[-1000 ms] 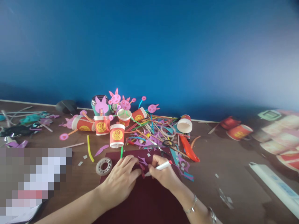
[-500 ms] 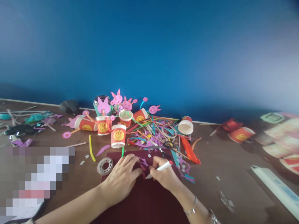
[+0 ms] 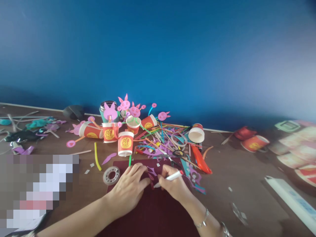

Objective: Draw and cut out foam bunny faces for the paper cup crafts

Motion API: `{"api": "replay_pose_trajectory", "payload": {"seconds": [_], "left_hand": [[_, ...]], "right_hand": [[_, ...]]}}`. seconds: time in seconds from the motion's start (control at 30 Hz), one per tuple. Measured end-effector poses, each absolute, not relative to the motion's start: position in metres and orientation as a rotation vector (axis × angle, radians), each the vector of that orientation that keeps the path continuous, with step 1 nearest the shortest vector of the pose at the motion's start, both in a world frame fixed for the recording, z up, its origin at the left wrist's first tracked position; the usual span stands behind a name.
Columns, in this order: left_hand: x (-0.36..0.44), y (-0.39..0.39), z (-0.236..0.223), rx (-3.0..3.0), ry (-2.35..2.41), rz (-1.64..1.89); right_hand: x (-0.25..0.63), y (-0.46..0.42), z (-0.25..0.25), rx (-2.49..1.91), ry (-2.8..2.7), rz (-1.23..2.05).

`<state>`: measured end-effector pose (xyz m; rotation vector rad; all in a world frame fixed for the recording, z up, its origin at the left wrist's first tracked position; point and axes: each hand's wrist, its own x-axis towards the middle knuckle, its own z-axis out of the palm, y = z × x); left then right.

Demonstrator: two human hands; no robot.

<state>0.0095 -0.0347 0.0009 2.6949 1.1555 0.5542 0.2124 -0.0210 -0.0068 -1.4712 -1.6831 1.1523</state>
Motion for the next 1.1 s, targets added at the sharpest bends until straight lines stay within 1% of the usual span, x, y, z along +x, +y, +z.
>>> {"api": "replay_pose_trajectory", "payload": {"seconds": [1.0, 1.1], "left_hand": [[0.0089, -0.0349, 0.0008, 2.695, 1.16, 0.546], [0.0087, -0.0353, 0.0007, 2.685, 1.15, 0.542]], "right_hand": [[0.211, -0.0209, -0.0102, -1.489, -1.682, 1.074], [0.2099, -0.0206, -0.0075, -1.494, -1.667, 1.121]]}}
